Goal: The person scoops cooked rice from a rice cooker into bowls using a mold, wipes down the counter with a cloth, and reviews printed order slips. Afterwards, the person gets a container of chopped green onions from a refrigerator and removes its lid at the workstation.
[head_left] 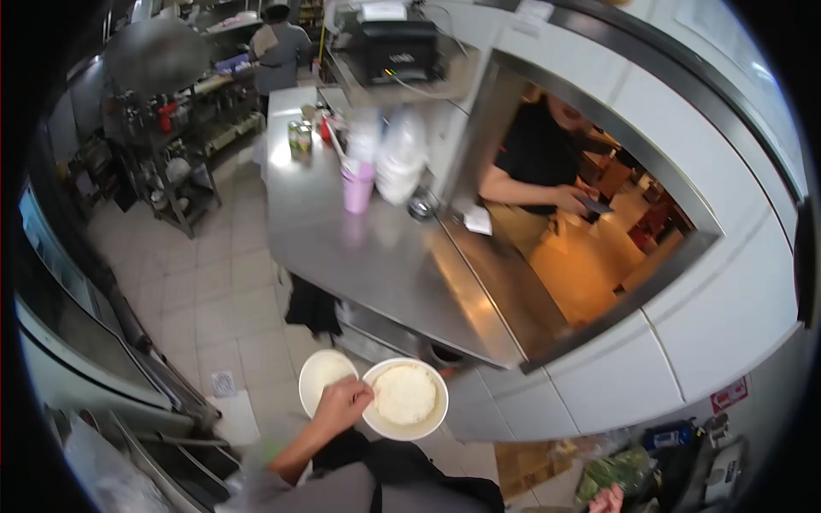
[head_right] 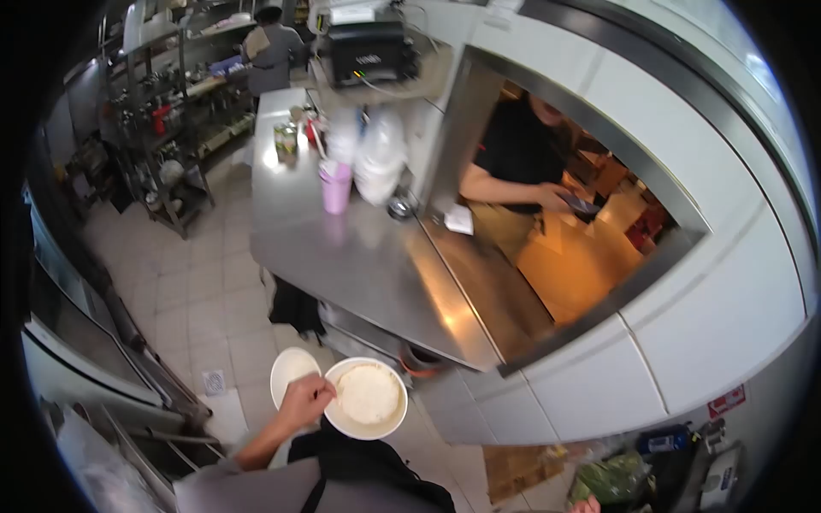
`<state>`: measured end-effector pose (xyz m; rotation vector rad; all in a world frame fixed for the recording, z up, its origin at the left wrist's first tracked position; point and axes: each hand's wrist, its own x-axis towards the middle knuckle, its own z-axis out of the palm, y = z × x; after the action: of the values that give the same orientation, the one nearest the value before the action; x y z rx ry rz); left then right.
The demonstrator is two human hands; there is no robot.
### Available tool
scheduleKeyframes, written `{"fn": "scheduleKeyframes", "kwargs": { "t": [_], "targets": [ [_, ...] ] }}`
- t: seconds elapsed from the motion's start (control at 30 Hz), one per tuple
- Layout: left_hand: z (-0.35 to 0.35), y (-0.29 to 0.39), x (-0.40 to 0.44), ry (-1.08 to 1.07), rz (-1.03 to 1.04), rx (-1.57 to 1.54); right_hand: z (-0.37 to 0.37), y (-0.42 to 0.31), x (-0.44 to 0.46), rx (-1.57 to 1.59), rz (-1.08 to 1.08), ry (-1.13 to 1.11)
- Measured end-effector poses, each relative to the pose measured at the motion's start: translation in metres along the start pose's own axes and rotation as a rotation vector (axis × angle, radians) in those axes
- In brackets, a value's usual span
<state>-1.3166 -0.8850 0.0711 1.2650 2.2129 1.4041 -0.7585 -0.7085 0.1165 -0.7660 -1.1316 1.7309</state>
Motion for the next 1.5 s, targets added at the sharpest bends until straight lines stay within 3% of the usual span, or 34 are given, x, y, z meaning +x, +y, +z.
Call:
{"fn": "scheduleKeyframes", "kwargs": {
  "t": [0.07, 0.1, 0.17, 0.23, 0.27, 0.4, 0.43, 0.5, 0.57, 0.77, 0.8, 0.83, 0.93, 1.03, 1.1, 1.17, 1.23, 1.27, 1.37, 1.47, 1.5],
  "targets": [
    [-0.036, -0.028, 0.007, 0.135, -0.053, 0.017, 0.019, 0.076, 0.048, -0.791, 0.117, 0.233],
    [-0.054, -0.046, 0.003, 0.202, -0.07, 0.03, 0.025, 0.117, 0.071, -1.016, 0.114, 0.206],
    [-0.091, -0.07, 0.002, 0.294, -0.167, 0.07, 0.078, 0.176, 0.125, -1.146, 0.031, -0.002],
    [-0.124, -0.09, -0.002, 0.385, -0.231, 0.189, 0.181, 0.199, 0.179, -1.271, 0.146, -0.277],
    [-0.139, -0.095, -0.007, 0.429, -0.264, 0.209, 0.234, 0.212, 0.198, -1.195, 0.253, -0.375],
    [-0.192, -0.12, -0.019, 0.622, -0.399, 0.276, 0.41, 0.239, 0.249, -0.567, 0.304, -0.804],
    [-0.201, -0.126, -0.026, 0.666, -0.451, 0.284, 0.438, 0.251, 0.262, -0.842, 0.269, -0.81],
    [-0.217, -0.138, -0.034, 0.744, -0.511, 0.295, 0.505, 0.26, 0.276, -0.95, 0.328, -0.901],
    [-0.232, -0.157, -0.039, 0.833, -0.545, 0.293, 0.571, 0.263, 0.285, -0.723, 0.277, -1.04],
    [-0.289, -0.226, -0.035, 0.97, -0.77, 0.261, 0.704, 0.31, 0.346, -0.815, 0.29, -1.396],
    [-0.305, -0.237, -0.027, 0.968, -0.692, 0.359, 0.723, 0.319, 0.361, -0.883, 0.331, -1.393],
    [-0.318, -0.242, -0.019, 0.968, -0.803, 0.322, 0.745, 0.328, 0.374, -0.836, 0.299, -1.398],
    [-0.363, -0.268, 0.005, 1.011, -0.722, 0.405, 0.812, 0.361, 0.4, -0.728, 0.222, -1.43],
    [-0.412, -0.264, 0.04, 1.014, -0.831, 0.455, 0.895, 0.388, 0.41, -0.699, 0.16, -1.58],
    [-0.438, -0.281, 0.055, 1.093, -0.757, 0.522, 0.949, 0.408, 0.411, -0.652, 0.155, -1.684],
    [-0.464, -0.304, 0.063, 1.119, -0.803, 0.451, 0.987, 0.475, 0.42, -0.157, 0.634, -1.61],
    [-0.488, -0.334, 0.074, 1.131, -0.81, 0.409, 1.029, 0.517, 0.411, -0.996, -0.377, -1.51],
    [-0.499, -0.346, 0.086, 1.14, -0.806, 0.392, 1.046, 0.538, 0.41, -1.355, -0.901, -1.309],
    [-0.536, -0.392, 0.116, 1.129, -0.72, 0.422, 1.078, 0.593, 0.431, -0.768, -0.497, -1.342],
    [-0.571, -0.465, 0.124, 1.174, -0.686, 0.273, 1.109, 0.581, 0.472, -1.195, -0.582, -1.277],
    [-0.583, -0.48, 0.139, 1.189, -0.649, 0.225, 1.117, 0.586, 0.493, -1.141, -0.546, -1.242]
  ]
}}
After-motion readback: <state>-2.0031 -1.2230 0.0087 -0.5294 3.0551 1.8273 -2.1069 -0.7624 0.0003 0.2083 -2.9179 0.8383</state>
